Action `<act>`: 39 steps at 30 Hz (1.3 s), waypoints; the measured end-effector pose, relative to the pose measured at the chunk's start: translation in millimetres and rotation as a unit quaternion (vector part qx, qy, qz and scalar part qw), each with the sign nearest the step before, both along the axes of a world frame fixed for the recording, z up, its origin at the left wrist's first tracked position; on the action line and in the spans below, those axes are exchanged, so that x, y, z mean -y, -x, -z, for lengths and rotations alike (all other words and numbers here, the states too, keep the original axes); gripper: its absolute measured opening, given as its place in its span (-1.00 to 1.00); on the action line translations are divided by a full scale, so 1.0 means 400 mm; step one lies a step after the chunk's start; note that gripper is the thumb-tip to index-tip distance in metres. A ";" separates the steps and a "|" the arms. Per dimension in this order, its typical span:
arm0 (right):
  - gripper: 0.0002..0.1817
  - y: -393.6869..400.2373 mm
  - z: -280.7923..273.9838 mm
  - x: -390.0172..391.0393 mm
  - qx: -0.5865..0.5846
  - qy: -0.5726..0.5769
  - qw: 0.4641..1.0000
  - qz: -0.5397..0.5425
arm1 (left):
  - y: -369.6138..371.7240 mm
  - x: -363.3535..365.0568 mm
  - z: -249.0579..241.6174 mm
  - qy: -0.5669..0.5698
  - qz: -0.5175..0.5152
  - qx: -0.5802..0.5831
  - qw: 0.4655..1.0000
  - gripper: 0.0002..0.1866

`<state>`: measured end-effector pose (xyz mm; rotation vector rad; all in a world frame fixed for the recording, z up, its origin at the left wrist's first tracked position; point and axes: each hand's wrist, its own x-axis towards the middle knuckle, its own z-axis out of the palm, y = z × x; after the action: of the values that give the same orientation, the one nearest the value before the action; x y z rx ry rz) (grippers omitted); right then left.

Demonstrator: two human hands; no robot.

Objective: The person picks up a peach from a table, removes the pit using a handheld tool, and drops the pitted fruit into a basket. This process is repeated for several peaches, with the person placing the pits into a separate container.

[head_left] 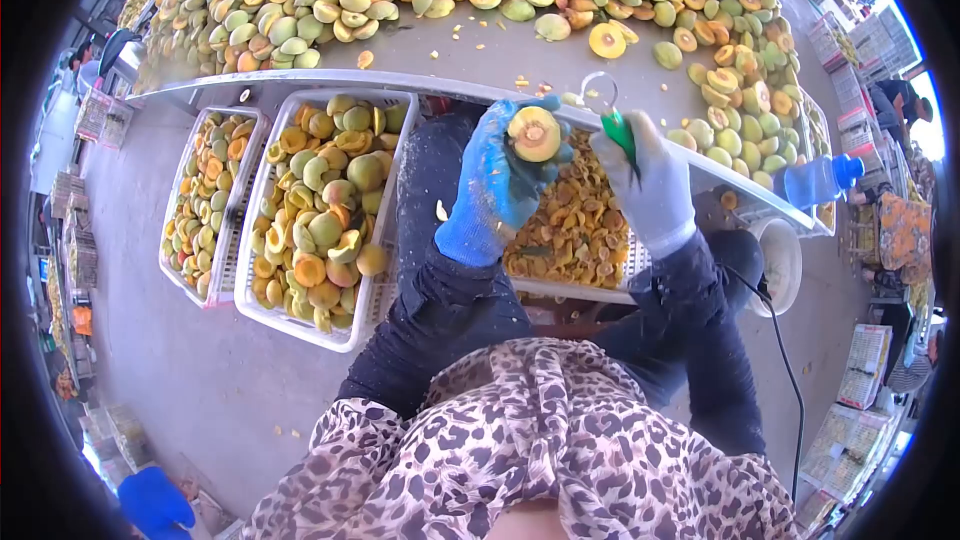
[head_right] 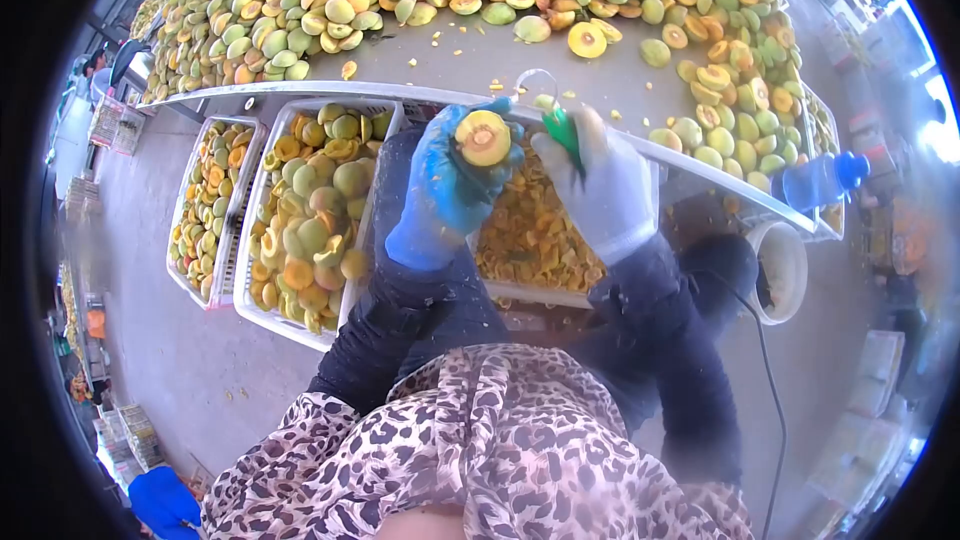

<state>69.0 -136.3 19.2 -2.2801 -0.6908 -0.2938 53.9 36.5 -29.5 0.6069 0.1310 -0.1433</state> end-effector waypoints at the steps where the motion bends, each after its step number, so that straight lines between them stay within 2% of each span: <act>1: -0.77 0.031 0.001 0.016 -0.088 -0.033 0.995 0.038 | 0.013 0.018 -0.013 -0.002 0.002 0.000 1.000 -0.62; 2: -0.73 0.065 -0.006 0.010 -0.116 -0.072 0.991 0.020 | 0.030 0.038 -0.034 0.049 -0.032 -0.011 0.998 -0.63; 3: -0.72 0.100 -0.001 0.004 -0.191 -0.086 0.977 0.035 | 0.046 0.053 -0.046 0.099 -0.064 -0.022 0.993 -0.64; 4: -0.72 0.118 0.017 0.000 -0.184 -0.092 0.978 0.027 | 0.050 0.059 -0.046 0.158 -0.054 0.003 0.986 -0.66; 5: -0.71 0.133 0.034 -0.001 -0.177 -0.098 0.979 0.020 | 0.062 0.068 -0.049 0.155 -0.050 0.002 0.987 -0.66; 7: -0.71 0.153 0.036 -0.005 -0.154 -0.118 0.981 0.003 | 0.087 0.084 -0.072 0.110 -0.055 0.046 0.991 -0.68; 9: -0.71 0.169 0.035 -0.004 -0.132 -0.138 0.981 -0.020 | 0.093 0.107 -0.086 0.124 -0.067 0.035 0.989 -0.63; 11: -0.70 0.177 0.028 -0.003 -0.133 -0.120 0.984 -0.019 | 0.099 0.120 -0.100 0.077 -0.108 0.018 0.991 -0.51; 12: -0.70 0.181 0.026 -0.002 -0.133 -0.121 0.984 -0.020 | 0.102 0.120 -0.099 0.077 -0.108 0.019 0.991 -0.51; 14: -0.66 0.191 0.025 0.004 -0.148 -0.012 0.989 -0.013 | 0.109 0.119 -0.093 0.012 -0.118 0.032 0.992 -0.50; 15: -0.66 0.192 0.022 0.010 -0.150 -0.013 0.988 -0.015 | 0.111 0.112 -0.092 0.011 -0.120 0.030 0.992 -0.50; 17: -0.62 0.189 0.009 0.030 -0.218 -0.020 0.973 -0.076 | 0.111 0.099 -0.092 -0.042 -0.052 0.071 0.995 -0.50; 19: -0.60 0.190 -0.020 0.037 -0.261 -0.024 0.960 -0.093 | 0.107 0.097 -0.090 -0.035 -0.042 0.047 0.997 -0.47; 20: -0.61 0.191 -0.032 0.037 -0.307 -0.031 0.947 -0.085 | 0.101 0.091 -0.072 -0.084 -0.020 0.051 0.995 -0.46; 21: -0.61 0.195 -0.042 0.033 -0.354 -0.037 0.931 -0.081 | 0.101 0.083 -0.060 -0.133 -0.001 0.050 0.990 -0.44; 22: -0.62 0.203 -0.052 0.027 -0.438 -0.089 0.893 -0.057 | 0.101 0.086 -0.076 -0.104 0.006 0.027 0.994 -0.40; 23: -0.59 0.199 -0.027 0.028 -0.438 -0.162 0.877 -0.113 | 0.106 0.078 -0.079 -0.083 0.000 0.056 0.995 -0.42; 25: -0.56 0.198 -0.034 0.030 -0.515 -0.169 0.834 -0.105 | 0.130 0.118 -0.114 -0.102 -0.109 0.028 0.988 -0.46; 27: -0.52 0.194 -0.040 0.031 -0.516 -0.179 0.826 -0.139 | 0.121 0.101 -0.119 -0.094 -0.107 0.064 0.988 -0.49; 29: -0.50 0.204 -0.045 0.034 -0.481 -0.100 0.865 -0.102 | 0.124 0.075 -0.132 -0.252 0.008 0.063 0.966 -0.46; 31: -0.49 0.202 -0.050 0.040 -0.488 -0.102 0.860 -0.107 | 0.120 0.098 -0.111 -0.241 0.006 0.079 0.967 -0.42; 33: -0.49 0.209 -0.059 0.033 -0.584 -0.212 0.778 -0.092 | 0.125 0.136 -0.107 -0.106 -0.161 0.088 0.977 -0.44; 34: -0.48 0.201 -0.047 0.033 -0.575 -0.187 0.792 -0.089 | 0.113 0.129 -0.088 -0.078 -0.141 0.093 0.982 -0.41; 35: -0.46 0.202 -0.047 0.038 -0.527 -0.133 0.833 -0.099 | 0.116 0.116 -0.083 -0.104 -0.085 0.075 0.988 -0.41; 37: -0.44 0.190 -0.049 0.059 -0.538 -0.090 0.832 -0.103 | 0.104 0.080 -0.086 -0.261 0.029 0.098 0.960 -0.41; 38: -0.44 0.189 -0.046 0.063 -0.540 -0.092 0.831 -0.096 | 0.107 0.099 -0.086 -0.258 0.036 0.097 0.960 -0.41; 39: -0.42 0.190 -0.042 0.061 -0.551 -0.119 0.820 -0.097 | 0.115 0.125 -0.092 -0.180 -0.040 0.115 0.976 -0.41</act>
<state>-7.1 -160.8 36.0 -1.6950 -0.2188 0.9375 8.0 -13.6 7.3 0.9726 -0.0452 0.0316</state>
